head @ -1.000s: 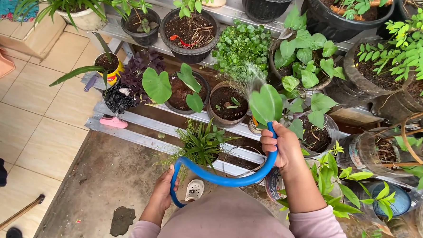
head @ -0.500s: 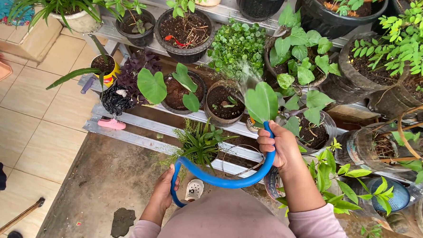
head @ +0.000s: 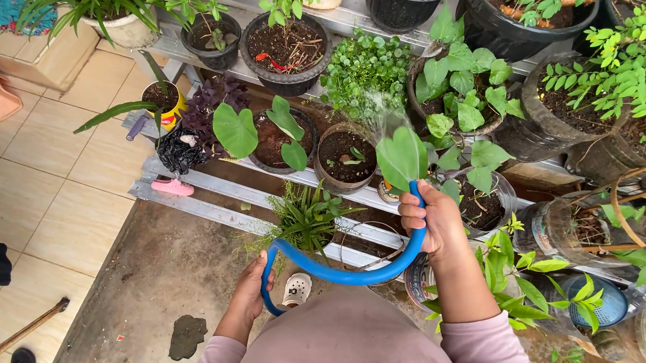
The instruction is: Watering several potted plants on a shelf using a garden hose.
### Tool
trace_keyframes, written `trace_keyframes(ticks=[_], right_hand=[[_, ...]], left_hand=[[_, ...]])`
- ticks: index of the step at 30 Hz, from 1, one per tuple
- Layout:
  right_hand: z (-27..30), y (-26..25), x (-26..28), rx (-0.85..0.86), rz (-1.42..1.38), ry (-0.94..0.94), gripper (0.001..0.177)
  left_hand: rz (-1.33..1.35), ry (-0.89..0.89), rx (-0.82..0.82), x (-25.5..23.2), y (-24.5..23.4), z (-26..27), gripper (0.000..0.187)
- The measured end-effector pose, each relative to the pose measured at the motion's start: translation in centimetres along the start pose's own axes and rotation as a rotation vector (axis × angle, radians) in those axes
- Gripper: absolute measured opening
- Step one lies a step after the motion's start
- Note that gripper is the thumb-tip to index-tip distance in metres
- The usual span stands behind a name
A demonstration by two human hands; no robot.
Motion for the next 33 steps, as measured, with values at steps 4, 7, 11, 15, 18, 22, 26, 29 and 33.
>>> trace_keyframes(ticks=[4,7,11,15,18,22,26,29,33], right_hand=[[0.6,0.8,0.2,-0.014,0.019,-0.045,0.015],[-0.7,-0.6,-0.4,-0.03,-0.019,0.032,0.02],[-0.7,-0.3,-0.6,-0.032,-0.01,0.03,0.018],[0.2,0.7,-0.3,-0.02,-0.024,0.022,0.021],[-0.3,0.2,-0.4,-0.027,-0.006,0.016,0.021],[-0.9,-0.3,-0.9,-0.03,0.004,0.013,0.019],[-0.8,-0.3,-0.7,-0.039,-0.031,0.033,0.021],[-0.4,0.1,0.0,-0.028,-0.034,0.015,0.019],[0.0,0.3,0.9,-0.029,-0.044,-0.015,0.022]], left_hand=[[0.031,-0.01,-0.014,0.0,-0.1,0.0,0.039],[0.034,-0.011,-0.018,0.0,-0.3,-0.1,0.039],[0.025,-0.007,-0.028,-0.3,-0.3,0.1,0.04],[0.044,-0.001,0.011,-0.2,-0.2,0.0,0.042],[0.049,-0.006,0.012,0.0,-0.3,-0.4,0.041],[0.057,-0.006,0.02,0.0,-0.4,-0.4,0.042],[0.037,-0.01,-0.007,-0.2,-0.3,-0.3,0.042],[0.03,-0.013,-0.005,-0.1,-0.2,-0.4,0.042],[0.03,0.002,0.017,0.1,-0.2,-0.6,0.043]])
Point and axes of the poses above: each hand's wrist, its own z-axis away from the middle knuckle, its own y-axis out of the palm, x = y × z, the point moved 4 cm from there along -z, towards the middle knuckle, and after that the axes turned 15 degrees about -x, right-handed, at the moved point
